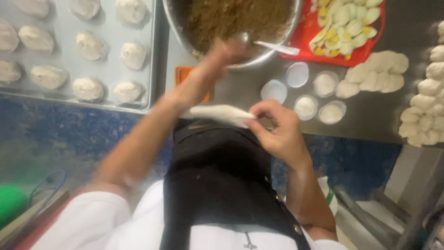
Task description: The person fills small circles of dough with a meat mixture using a spoon, adds a slice of boiled egg, and then pinches the dough closed by hand. The person places the finished buns onto a baking sheet.
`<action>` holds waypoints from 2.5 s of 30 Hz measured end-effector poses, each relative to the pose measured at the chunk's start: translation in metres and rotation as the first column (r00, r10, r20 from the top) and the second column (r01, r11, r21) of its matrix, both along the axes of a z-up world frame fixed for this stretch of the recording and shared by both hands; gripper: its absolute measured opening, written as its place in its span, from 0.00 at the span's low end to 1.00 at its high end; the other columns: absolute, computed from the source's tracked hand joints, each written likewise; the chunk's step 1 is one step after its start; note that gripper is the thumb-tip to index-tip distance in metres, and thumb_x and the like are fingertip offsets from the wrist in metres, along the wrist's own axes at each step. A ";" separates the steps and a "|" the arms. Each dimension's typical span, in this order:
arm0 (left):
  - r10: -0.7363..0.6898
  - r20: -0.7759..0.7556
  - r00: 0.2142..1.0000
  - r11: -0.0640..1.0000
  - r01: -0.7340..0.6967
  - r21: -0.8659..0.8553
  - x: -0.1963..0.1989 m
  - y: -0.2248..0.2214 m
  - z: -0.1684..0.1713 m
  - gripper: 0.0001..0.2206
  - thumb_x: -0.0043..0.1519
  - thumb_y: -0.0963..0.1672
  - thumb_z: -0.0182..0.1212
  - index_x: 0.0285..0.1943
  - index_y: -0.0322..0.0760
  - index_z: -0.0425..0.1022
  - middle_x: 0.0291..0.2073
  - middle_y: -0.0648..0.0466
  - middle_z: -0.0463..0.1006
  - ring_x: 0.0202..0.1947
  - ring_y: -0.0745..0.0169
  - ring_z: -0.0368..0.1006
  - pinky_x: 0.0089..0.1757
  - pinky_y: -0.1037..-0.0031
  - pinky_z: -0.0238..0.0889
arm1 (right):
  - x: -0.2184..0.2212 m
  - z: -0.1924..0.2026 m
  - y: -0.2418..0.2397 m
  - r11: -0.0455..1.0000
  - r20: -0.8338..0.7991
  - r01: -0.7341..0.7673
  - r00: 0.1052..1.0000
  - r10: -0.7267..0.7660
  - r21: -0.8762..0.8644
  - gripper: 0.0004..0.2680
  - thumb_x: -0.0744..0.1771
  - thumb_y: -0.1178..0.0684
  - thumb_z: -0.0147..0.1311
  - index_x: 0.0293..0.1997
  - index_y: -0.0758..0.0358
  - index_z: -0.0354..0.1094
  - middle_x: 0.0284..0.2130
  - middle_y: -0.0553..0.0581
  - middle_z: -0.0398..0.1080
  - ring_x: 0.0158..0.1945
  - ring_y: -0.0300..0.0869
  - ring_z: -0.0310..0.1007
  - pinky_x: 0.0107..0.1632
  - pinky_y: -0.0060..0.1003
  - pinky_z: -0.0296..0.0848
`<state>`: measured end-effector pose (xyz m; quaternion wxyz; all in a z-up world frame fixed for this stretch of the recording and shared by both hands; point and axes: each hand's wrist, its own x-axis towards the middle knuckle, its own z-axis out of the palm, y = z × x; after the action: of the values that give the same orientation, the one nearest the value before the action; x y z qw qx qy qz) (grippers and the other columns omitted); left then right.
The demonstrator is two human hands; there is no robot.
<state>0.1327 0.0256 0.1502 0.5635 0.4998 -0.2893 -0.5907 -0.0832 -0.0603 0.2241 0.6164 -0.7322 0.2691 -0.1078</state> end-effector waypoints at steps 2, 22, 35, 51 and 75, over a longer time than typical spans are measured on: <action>-0.334 -0.044 0.941 0.933 0.337 0.123 0.010 0.019 0.014 0.28 0.64 0.56 0.53 0.67 0.37 0.71 0.58 0.44 0.77 0.55 0.53 0.74 0.51 0.64 0.69 | 0.003 0.008 0.006 0.997 -0.117 -0.051 0.992 0.044 -0.056 0.05 0.67 0.59 0.61 0.43 0.66 0.70 0.35 0.54 0.74 0.39 0.36 0.76 0.44 0.34 0.77; 0.418 -0.311 0.854 0.854 -0.253 0.454 -0.050 0.064 -0.073 0.21 0.64 0.47 0.62 0.59 0.21 0.76 0.47 0.43 0.82 0.44 0.58 0.80 0.48 0.67 0.73 | 0.065 -0.130 -0.159 0.737 -0.384 -0.383 0.906 0.180 -0.557 0.06 0.70 0.54 0.54 0.48 0.65 0.70 0.37 0.66 0.76 0.43 0.59 0.78 0.47 0.50 0.74; 0.616 -0.666 0.422 0.756 -0.555 0.347 -0.035 0.010 -0.109 0.22 0.70 0.47 0.45 0.67 0.24 0.64 0.60 0.41 0.75 0.58 0.51 0.74 0.59 0.60 0.67 | 0.054 -0.080 -0.135 0.985 -0.272 -0.016 0.960 0.064 0.173 0.10 0.70 0.56 0.54 0.55 0.64 0.75 0.25 0.46 0.70 0.21 0.29 0.58 0.23 0.25 0.55; 0.533 -0.397 0.747 0.835 -0.390 0.388 -0.017 0.029 -0.077 0.20 0.68 0.46 0.56 0.64 0.27 0.67 0.54 0.43 0.75 0.51 0.55 0.75 0.49 0.62 0.74 | 0.058 -0.116 -0.132 0.629 -0.447 -0.351 0.895 0.008 -0.693 0.13 0.67 0.58 0.53 0.55 0.55 0.77 0.32 0.64 0.77 0.33 0.55 0.76 0.36 0.48 0.72; 0.462 -0.742 0.486 0.763 -0.644 0.054 0.021 -0.038 -0.106 0.21 0.71 0.48 0.57 0.65 0.26 0.66 0.57 0.46 0.75 0.60 0.54 0.71 0.64 0.61 0.64 | 0.044 -0.110 -0.074 0.657 -0.149 -0.192 0.981 0.121 -0.729 0.14 0.69 0.58 0.58 0.64 0.56 0.73 0.30 0.58 0.68 0.30 0.43 0.66 0.33 0.40 0.66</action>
<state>0.1540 -0.0124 0.0441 0.8436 0.2243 0.0659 -0.4834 -0.0393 -0.1339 0.1139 0.2613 -0.9432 0.1646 -0.1221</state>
